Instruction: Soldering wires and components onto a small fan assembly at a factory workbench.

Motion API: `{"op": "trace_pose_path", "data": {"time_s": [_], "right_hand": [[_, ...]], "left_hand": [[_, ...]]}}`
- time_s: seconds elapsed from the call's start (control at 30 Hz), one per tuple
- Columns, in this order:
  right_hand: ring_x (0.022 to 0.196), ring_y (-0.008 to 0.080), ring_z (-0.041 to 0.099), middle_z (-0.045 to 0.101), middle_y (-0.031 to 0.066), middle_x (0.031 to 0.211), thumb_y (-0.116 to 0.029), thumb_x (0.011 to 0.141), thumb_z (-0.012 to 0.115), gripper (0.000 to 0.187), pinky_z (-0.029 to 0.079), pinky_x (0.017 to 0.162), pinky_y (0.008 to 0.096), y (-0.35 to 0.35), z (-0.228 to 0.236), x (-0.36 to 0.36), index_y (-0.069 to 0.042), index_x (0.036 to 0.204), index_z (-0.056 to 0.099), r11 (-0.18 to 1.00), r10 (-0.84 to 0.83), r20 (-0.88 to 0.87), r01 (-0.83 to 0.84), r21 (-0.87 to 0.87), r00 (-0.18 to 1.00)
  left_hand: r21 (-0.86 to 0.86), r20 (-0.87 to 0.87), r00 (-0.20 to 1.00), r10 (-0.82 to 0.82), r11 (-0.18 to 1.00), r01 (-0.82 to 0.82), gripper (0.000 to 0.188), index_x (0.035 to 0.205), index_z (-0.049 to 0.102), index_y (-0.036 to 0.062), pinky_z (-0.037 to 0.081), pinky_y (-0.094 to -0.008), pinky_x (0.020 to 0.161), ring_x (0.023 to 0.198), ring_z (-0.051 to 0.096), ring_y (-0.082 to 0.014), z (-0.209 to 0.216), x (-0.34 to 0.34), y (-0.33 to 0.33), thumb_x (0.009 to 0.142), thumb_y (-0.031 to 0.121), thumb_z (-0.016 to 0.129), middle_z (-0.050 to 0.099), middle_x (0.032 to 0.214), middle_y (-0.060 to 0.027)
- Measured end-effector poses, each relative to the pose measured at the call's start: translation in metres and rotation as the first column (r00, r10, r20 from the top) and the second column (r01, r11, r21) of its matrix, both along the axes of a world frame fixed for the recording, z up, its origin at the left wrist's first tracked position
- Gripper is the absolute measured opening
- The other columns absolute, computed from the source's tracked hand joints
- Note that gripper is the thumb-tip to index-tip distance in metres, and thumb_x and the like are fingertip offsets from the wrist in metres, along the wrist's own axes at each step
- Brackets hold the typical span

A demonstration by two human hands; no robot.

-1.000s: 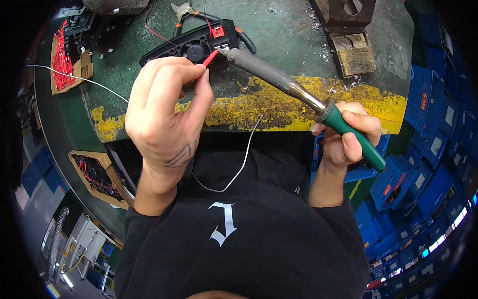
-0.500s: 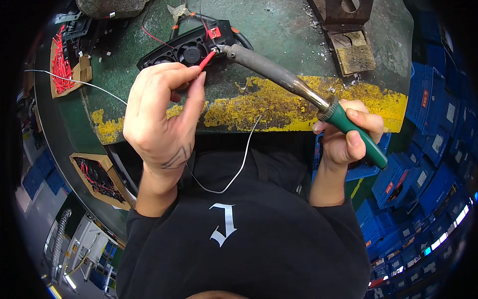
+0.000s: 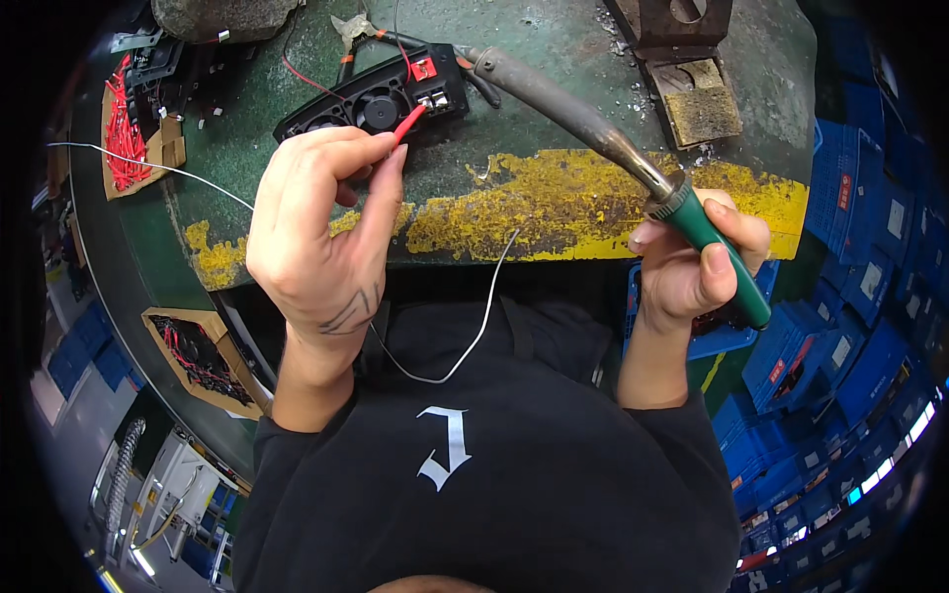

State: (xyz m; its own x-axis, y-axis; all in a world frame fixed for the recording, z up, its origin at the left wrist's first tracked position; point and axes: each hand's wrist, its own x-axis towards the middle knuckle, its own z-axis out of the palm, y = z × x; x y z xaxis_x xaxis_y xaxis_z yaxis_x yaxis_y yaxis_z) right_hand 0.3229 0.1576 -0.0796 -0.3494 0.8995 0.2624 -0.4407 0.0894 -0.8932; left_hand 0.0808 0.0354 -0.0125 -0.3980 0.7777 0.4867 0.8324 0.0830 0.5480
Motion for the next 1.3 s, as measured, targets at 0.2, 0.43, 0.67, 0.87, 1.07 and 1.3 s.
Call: {"op": "trace_pose_path", "data": {"time_s": [0.2, 0.43, 0.67, 0.87, 1.07, 1.3], "right_hand": [[0.058, 0.0248, 0.062, 0.064, 0.0250, 0.091, -0.029, 0.090, 0.054, 0.031, 0.052, 0.043, 0.0307, 0.000, -0.001, 0.000, -0.007, 0.111, 0.057, 0.999, -0.041, 0.020, 0.042, -0.008, 0.999], [0.058, 0.0252, 0.062, 0.063, 0.0255, 0.092, -0.030, 0.090, 0.054, 0.033, 0.052, 0.044, 0.0310, 0.000, -0.003, 0.000, -0.006, 0.112, 0.057, 0.998, -0.056, 0.018, 0.056, 0.008, 0.998], [0.056, 0.0254, 0.060, 0.062, 0.0243, 0.091, -0.029, 0.089, 0.056, 0.034, 0.050, 0.043, 0.0320, -0.001, -0.002, 0.000, -0.006, 0.113, 0.057, 0.997, -0.073, 0.036, 0.072, 0.022, 0.997], [0.055, 0.0251, 0.060, 0.062, 0.0245, 0.090, -0.028, 0.088, 0.055, 0.034, 0.050, 0.043, 0.0317, 0.000, -0.003, 0.000, -0.005, 0.113, 0.056, 0.996, -0.079, 0.029, 0.079, 0.032, 0.996], [0.055, 0.0245, 0.059, 0.062, 0.0244, 0.087, -0.028, 0.088, 0.056, 0.034, 0.049, 0.043, 0.0305, -0.002, 0.001, -0.003, -0.004, 0.112, 0.056, 0.997, -0.078, 0.009, 0.078, 0.006, 0.997], [0.054, 0.0234, 0.059, 0.062, 0.0245, 0.085, -0.028, 0.088, 0.057, 0.033, 0.050, 0.044, 0.0299, -0.001, 0.004, -0.008, -0.005, 0.111, 0.057, 0.996, -0.087, -0.007, 0.087, 0.025, 0.996]], "left_hand": [[-0.018, 0.017, 1.000, 0.003, 1.000, -0.003, 0.018, 0.085, 0.068, -0.0009, 0.045, -0.0236, 0.055, 0.069, 0.060, -0.0152, 0.002, 0.000, 0.000, 0.072, -0.010, 0.075, 0.066, 0.081, -0.0084], [-0.052, 0.126, 0.992, -0.023, 0.998, 0.029, 0.017, 0.088, 0.068, -0.0020, 0.045, -0.0224, 0.058, 0.069, 0.057, -0.0123, 0.006, -0.002, -0.002, 0.074, -0.010, 0.074, 0.066, 0.086, -0.0087], [-0.072, 0.194, 0.980, -0.042, 0.996, 0.057, 0.018, 0.091, 0.069, -0.0022, 0.046, -0.0221, 0.060, 0.072, 0.058, -0.0116, 0.009, -0.005, -0.002, 0.075, -0.008, 0.075, 0.067, 0.091, -0.0095], [-0.064, 0.291, 0.949, -0.119, 0.988, 0.143, 0.018, 0.092, 0.071, -0.0025, 0.051, -0.0238, 0.067, 0.080, 0.064, -0.0147, 0.007, -0.017, -0.001, 0.075, -0.009, 0.074, 0.069, 0.097, -0.0117], [0.079, 0.299, 0.921, -0.249, 0.969, 0.236, 0.017, 0.090, 0.070, -0.0019, 0.052, -0.0246, 0.066, 0.077, 0.065, -0.0148, -0.010, -0.024, 0.003, 0.075, -0.004, 0.077, 0.069, 0.089, -0.0078], [0.063, 0.699, 0.711, -0.075, 0.997, 0.044, 0.016, 0.094, 0.068, 0.0000, 0.037, -0.0154, 0.056, 0.062, 0.046, -0.0018, -0.016, -0.011, 0.013, 0.080, -0.003, 0.076, 0.066, 0.086, -0.0006]]}}
